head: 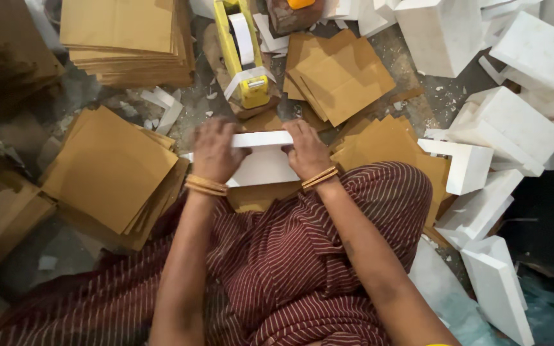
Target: The person sits on the floor and assembles small cardboard boxes by inserting white foam inserts into the flaps. They repeatedly pick up a flat cardboard sheet, place a foam piece inside, fold the flaps, and secure the box with tape from a nearby dispenser.
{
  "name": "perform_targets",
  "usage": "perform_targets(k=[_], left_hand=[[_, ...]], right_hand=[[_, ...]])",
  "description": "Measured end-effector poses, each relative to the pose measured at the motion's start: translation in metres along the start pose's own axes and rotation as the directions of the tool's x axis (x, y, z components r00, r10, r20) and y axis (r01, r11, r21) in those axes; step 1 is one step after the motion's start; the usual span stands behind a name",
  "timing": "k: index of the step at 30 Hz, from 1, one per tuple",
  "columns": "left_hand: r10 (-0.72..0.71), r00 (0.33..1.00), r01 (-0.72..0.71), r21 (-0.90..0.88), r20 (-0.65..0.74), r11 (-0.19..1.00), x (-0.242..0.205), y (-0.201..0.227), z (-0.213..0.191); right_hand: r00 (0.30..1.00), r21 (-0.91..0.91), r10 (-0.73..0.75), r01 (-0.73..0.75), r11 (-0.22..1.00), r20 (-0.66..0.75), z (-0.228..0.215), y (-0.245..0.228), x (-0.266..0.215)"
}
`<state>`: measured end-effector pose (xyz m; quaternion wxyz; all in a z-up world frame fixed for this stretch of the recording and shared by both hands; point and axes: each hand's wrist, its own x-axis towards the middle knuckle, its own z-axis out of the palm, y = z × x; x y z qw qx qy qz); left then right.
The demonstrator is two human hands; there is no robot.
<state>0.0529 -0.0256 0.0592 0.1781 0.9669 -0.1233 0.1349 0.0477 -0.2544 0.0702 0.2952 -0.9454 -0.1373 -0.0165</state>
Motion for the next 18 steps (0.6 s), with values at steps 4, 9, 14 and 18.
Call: perform_targets(k=[4, 9, 14, 18], left_hand=[[-0.267, 0.963, 0.269, -0.208, 0.038, 0.940, -0.017, -0.025, -0.015], [-0.344, 0.929, 0.370, -0.418, 0.138, 0.830, -0.030, -0.028, -0.003], [-0.313, 0.938, 0.346, -0.377, 0.149, 0.859, -0.025, -0.027, -0.006], [-0.313, 0.926, 0.371, -0.352, 0.211, 0.859, -0.020, -0.018, -0.018]], right_hand=[[0.999, -0.013, 0.047, -0.047, 0.999, 0.012, 0.012, 0.008, -0.003], [0.998, 0.054, -0.049, 0.051, 0.997, -0.050, 0.020, 0.005, 0.001], [0.987, 0.078, -0.155, 0.158, 0.984, -0.043, 0.015, -0.003, 0.005], [0.988, 0.001, -0.149, 0.149, 0.989, -0.040, 0.017, 0.004, 0.013]])
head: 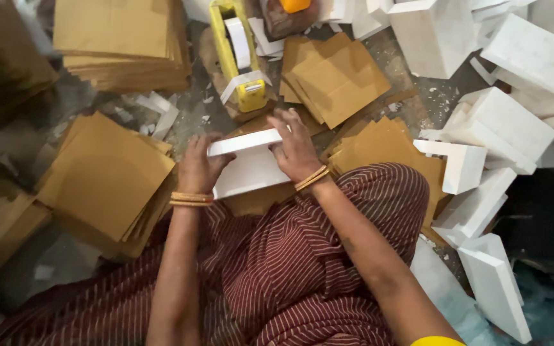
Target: The person sits on the floor and assembles small cardboard boxes by inserting white foam inserts into the flaps. They repeatedly pick up a flat cardboard sheet, place a foam piece inside, fold the flaps, and secure the box with tape from a nearby dispenser.
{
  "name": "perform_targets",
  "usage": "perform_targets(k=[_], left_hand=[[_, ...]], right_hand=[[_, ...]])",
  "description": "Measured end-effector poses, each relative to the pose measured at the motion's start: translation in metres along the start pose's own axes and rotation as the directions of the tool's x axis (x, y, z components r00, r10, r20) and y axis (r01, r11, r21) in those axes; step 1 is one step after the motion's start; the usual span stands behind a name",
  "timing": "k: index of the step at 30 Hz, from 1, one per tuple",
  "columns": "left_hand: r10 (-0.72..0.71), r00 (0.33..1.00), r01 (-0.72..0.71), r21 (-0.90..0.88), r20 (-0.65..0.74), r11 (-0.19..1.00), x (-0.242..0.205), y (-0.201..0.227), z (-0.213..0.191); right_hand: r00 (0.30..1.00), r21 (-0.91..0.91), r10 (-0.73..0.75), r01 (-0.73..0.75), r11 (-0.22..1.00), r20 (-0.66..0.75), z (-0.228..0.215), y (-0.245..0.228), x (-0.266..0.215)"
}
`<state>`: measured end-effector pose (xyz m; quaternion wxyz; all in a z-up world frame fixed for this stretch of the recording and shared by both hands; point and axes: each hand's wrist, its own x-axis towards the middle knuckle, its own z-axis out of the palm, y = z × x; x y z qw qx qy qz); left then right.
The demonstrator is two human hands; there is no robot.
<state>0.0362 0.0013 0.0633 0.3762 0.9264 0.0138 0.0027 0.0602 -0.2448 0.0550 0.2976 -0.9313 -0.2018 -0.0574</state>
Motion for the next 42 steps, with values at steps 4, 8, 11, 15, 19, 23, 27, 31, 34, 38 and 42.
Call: perform_targets(k=[4, 8, 11, 15, 19, 23, 27, 31, 34, 38, 42], left_hand=[[0.209, 0.977, -0.174, 0.416, -0.039, 0.893, 0.004, 0.017, 0.003], [0.214, 0.972, -0.236, 0.467, 0.100, 0.852, 0.020, 0.035, 0.038], [0.320, 0.948, -0.280, 0.472, -0.004, 0.836, 0.012, 0.035, 0.051], [0.366, 0.929, -0.303, 0.451, -0.056, 0.839, 0.010, 0.026, 0.054], [0.364, 0.929, -0.292, 0.472, -0.068, 0.832, 0.011, 0.025, 0.056], [0.401, 0.911, -0.312, 0.480, -0.093, 0.820, 0.011, 0.022, 0.057], [0.387, 0.918, -0.309, 0.463, -0.082, 0.831, 0.011, 0.021, 0.055], [0.362, 0.929, -0.294, 0.443, -0.074, 0.847, 0.010, 0.023, 0.053], [0.342, 0.938, -0.280, 0.451, -0.060, 0.848, 0.011, 0.023, 0.052], [0.381, 0.919, -0.307, 0.421, -0.102, 0.854, 0.011, 0.025, 0.050], [0.355, 0.932, -0.293, 0.417, -0.079, 0.860, 0.010, 0.027, 0.048]], right_hand=[[0.998, 0.039, 0.035, -0.037, 0.999, 0.056, -0.002, 0.008, 0.011], [0.981, 0.060, 0.111, -0.122, 0.991, 0.157, -0.007, 0.012, 0.015], [0.969, 0.242, -0.023, -0.038, 0.969, 0.244, -0.017, 0.038, 0.025], [0.906, 0.254, 0.218, -0.322, 0.912, 0.363, -0.045, 0.098, 0.052], [0.882, -0.344, 0.447, -0.377, 0.860, 0.150, -0.085, 0.149, 0.068], [0.909, -0.480, 0.370, -0.242, 0.843, 0.192, -0.095, 0.172, 0.072], [0.912, -0.470, 0.265, -0.094, 0.878, 0.313, -0.082, 0.176, 0.094], [0.890, -0.621, 0.193, 0.121, 0.775, 0.414, -0.066, 0.171, 0.123], [0.827, -0.681, 0.283, 0.155, 0.716, 0.486, -0.066, 0.166, 0.137], [0.864, -0.711, 0.207, 0.218, 0.669, 0.459, -0.068, 0.172, 0.147], [0.909, -0.679, 0.101, 0.224, 0.699, 0.404, -0.102, 0.176, 0.132]])
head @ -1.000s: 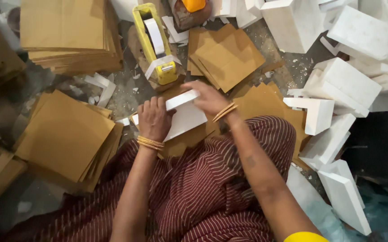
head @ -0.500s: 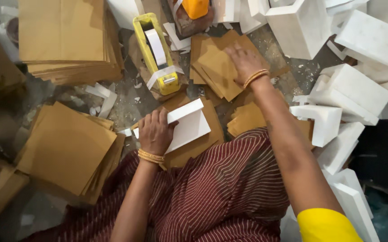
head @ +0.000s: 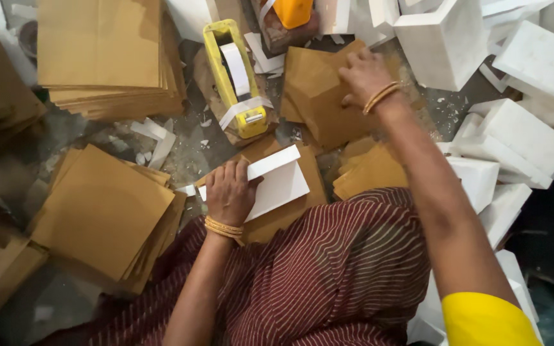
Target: The person sits on the floor and assembles small cardboard boxes by inserting white foam inserts into the flaps. They repeatedly pick up a flat cardboard sheet, place a foam piece inside, fold the flaps, and secure the box with tape from a nearby dispenser.
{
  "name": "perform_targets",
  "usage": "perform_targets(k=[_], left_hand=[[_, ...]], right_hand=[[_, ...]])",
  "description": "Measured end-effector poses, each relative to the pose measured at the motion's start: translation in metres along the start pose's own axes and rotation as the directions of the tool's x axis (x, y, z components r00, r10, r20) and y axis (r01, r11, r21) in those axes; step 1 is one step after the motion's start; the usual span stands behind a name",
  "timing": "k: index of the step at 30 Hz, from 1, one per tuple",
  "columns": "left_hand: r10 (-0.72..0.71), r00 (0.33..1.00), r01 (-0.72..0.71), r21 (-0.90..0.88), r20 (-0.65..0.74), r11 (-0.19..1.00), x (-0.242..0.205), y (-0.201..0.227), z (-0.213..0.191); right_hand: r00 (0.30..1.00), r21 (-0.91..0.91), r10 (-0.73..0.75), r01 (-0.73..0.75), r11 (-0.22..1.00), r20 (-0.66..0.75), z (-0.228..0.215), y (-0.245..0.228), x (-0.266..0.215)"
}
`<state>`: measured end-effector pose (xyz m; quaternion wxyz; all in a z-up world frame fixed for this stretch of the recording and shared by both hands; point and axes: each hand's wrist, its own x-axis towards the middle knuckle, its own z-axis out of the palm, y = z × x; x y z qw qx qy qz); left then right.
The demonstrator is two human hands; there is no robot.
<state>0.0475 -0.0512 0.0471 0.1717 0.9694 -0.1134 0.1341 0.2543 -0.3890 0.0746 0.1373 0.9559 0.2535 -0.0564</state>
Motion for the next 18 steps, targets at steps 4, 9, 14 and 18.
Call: perform_targets(k=[4, 9, 14, 18], left_hand=[[0.004, 1.000, -0.004, 0.011, 0.008, 1.000, 0.000, -0.001, 0.001], [0.012, 1.000, -0.012, 0.029, -0.013, 1.000, 0.000, 0.000, 0.004], [-0.006, 1.000, 0.006, 0.027, 0.007, 1.000, -0.001, 0.000, 0.004], [-0.003, 1.000, 0.002, 0.036, 0.020, 0.999, 0.001, 0.000, 0.001]], right_hand=[[0.997, 0.449, 0.077, -0.081, 0.890, 0.027, -0.043, 0.026, -0.031], [0.981, 0.675, 0.195, -0.137, 0.725, -0.010, -0.051, 0.024, -0.027], [0.894, 0.461, 0.242, -0.046, 0.886, -0.377, -0.016, -0.004, -0.011], [0.918, 0.309, 0.278, -0.186, 0.933, -0.284, -0.010, 0.000, -0.006]])
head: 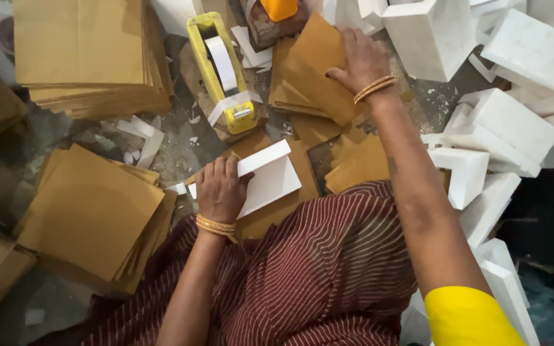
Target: The person sits on the floor and assembles small cardboard boxes by inserting white foam inserts into the flaps. They repeatedly pick up a flat cardboard sheet, place a foam piece inside, fold the flaps, and secure the box with tape from a nearby dispenser.
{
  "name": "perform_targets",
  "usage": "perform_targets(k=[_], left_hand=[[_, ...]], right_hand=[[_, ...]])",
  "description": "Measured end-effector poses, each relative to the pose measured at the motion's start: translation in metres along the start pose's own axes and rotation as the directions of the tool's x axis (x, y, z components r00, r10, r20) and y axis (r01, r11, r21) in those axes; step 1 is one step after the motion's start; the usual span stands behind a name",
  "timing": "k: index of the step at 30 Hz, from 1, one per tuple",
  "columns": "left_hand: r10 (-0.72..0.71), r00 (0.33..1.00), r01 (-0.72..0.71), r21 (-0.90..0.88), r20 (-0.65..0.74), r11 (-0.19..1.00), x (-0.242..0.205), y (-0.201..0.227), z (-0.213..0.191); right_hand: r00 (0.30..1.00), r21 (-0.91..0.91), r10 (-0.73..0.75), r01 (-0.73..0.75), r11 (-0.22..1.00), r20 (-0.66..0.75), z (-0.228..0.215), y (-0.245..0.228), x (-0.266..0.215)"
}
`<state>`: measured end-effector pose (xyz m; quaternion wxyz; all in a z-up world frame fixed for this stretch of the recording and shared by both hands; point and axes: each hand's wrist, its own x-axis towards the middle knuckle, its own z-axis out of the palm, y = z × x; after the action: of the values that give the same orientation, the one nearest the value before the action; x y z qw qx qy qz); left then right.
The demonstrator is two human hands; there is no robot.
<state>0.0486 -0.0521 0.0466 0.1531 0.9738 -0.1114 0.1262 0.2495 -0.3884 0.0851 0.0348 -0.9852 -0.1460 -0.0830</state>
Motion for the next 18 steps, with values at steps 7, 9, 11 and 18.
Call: perform_targets(k=[7, 9, 11, 18], left_hand=[[0.004, 1.000, -0.004, 0.010, 0.000, 1.000, -0.001, -0.001, 0.001], [0.004, 1.000, -0.004, -0.010, -0.006, 1.000, -0.003, 0.000, 0.004], [-0.003, 1.000, 0.003, -0.038, -0.010, 0.999, -0.001, -0.001, 0.006], [-0.010, 1.000, 0.010, -0.003, -0.006, 1.000, -0.001, -0.001, 0.003]], right_hand=[[0.999, -0.173, -0.016, 0.008, 0.985, -0.043, 0.038, 0.009, 0.004], [0.999, -0.192, 0.040, -0.038, 0.981, 0.006, 0.064, 0.012, 0.003], [0.998, -0.254, 0.062, -0.062, 0.965, -0.009, 0.094, 0.006, 0.001], [0.998, -0.021, 0.039, -0.040, 0.999, -0.052, 0.075, -0.016, -0.016]])
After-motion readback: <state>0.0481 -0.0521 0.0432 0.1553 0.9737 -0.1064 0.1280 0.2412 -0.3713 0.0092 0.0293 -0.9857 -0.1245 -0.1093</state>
